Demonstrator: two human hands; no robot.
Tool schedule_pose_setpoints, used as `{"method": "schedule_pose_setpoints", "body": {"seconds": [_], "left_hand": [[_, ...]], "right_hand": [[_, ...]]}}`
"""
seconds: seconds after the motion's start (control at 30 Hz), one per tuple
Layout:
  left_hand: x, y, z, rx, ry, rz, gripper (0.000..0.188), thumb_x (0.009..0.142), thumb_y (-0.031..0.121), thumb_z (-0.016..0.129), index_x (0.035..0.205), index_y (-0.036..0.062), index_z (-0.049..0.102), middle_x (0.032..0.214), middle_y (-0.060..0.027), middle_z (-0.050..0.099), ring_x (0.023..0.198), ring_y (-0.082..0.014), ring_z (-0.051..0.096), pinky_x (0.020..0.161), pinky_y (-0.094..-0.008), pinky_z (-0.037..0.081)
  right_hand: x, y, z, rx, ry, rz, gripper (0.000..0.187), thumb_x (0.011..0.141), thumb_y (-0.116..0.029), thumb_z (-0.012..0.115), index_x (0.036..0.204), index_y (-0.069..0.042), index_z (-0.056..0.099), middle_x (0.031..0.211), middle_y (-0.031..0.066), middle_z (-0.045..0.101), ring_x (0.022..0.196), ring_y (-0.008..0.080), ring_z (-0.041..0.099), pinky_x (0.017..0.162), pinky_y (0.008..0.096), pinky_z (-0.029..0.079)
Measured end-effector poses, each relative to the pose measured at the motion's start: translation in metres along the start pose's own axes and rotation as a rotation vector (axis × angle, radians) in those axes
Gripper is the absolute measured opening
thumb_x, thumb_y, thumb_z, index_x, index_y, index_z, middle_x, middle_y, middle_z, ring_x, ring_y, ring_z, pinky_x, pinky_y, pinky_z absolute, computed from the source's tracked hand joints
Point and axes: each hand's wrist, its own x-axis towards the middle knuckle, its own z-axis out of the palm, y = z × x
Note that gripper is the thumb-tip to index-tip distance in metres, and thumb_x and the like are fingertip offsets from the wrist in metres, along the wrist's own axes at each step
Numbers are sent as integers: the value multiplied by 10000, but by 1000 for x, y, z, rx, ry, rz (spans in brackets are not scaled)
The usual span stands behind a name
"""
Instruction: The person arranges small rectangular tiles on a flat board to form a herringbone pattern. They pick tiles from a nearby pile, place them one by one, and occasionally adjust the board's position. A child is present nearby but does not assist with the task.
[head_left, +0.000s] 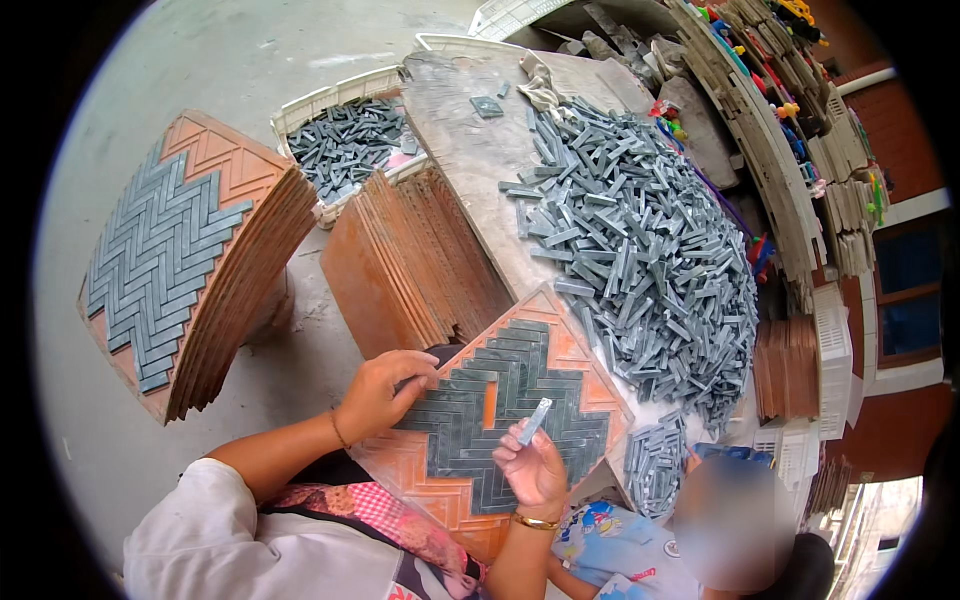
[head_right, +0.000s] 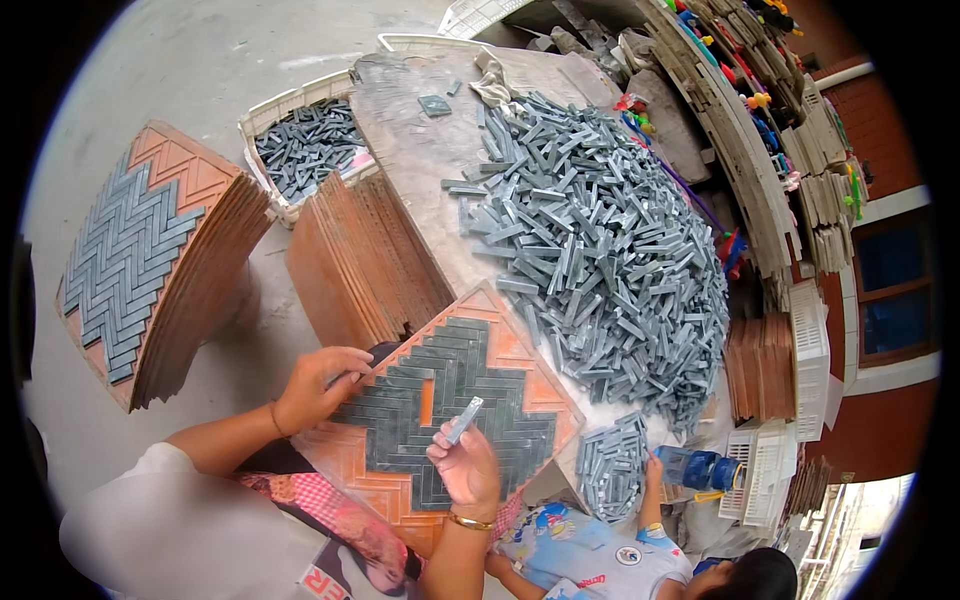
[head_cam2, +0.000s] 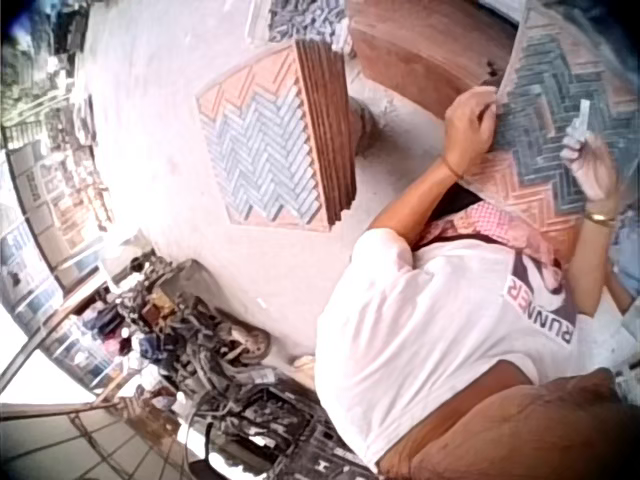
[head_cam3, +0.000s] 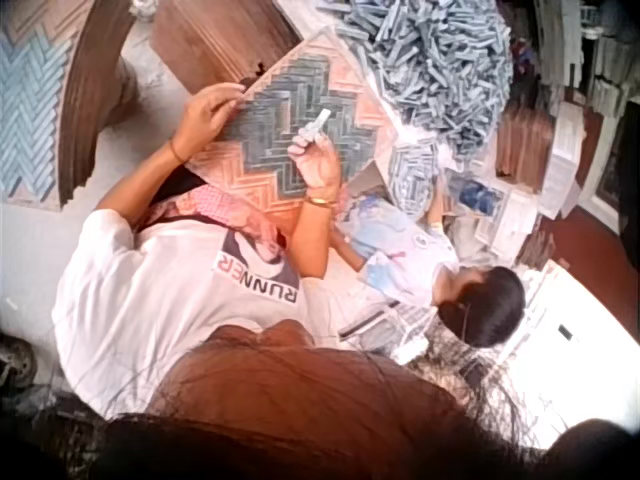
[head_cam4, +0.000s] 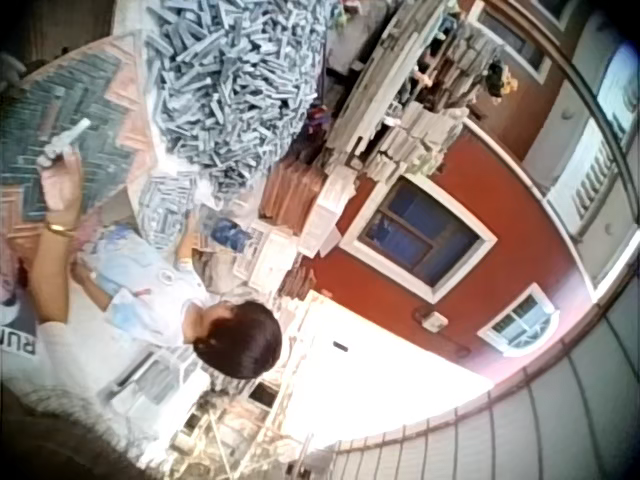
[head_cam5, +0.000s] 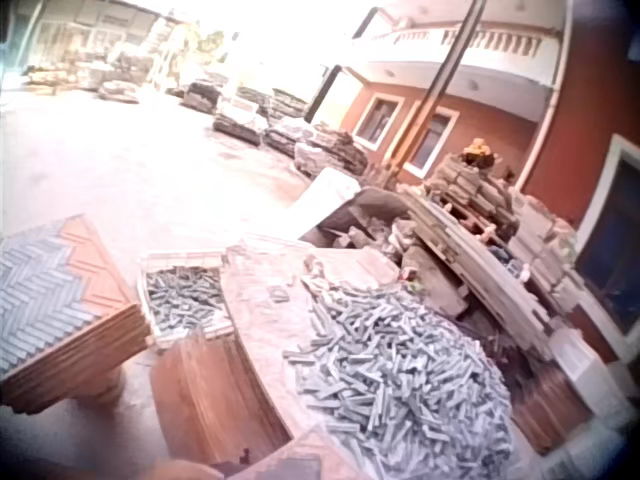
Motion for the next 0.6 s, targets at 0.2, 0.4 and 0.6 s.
{"method": "schedule_pose_setpoints", "body": {"seconds": [0.2, 0.4, 0.6], "left_hand": [[2, 8, 5, 74, -8, 166, 142, 792, 5, 620, 923, 33, 667, 1012, -112, 675, 949, -282, 640, 829, -352, 509], [-1, 5, 6, 95, -23, 168, 132, 792, 6, 618, 914, 32, 663, 1010, -108, 676, 941, -280, 642, 821, -349, 512], [-1, 8, 8, 77, -32, 143, 126, 792, 5, 611, 906, 29, 662, 1010, -104, 675, 937, -282, 639, 815, -350, 509]], "right_hand": [[1, 3, -1, 340, 23, 84, 226, 862, -82, 593, 1063, -10, 519, 911, 63, 493, 826, 158, 454, 715, 291, 402], [8, 10, 10, -857, 449, -266, 182, 842, -45, 622, 1004, 7, 559, 851, 57, 590, 743, 150, 558, 680, 247, 458], [27, 34, 31, -1875, 556, -575, 169, 743, -77, 701, 869, 1, 620, 738, 107, 639, 595, 198, 627, 581, 315, 506]]}}
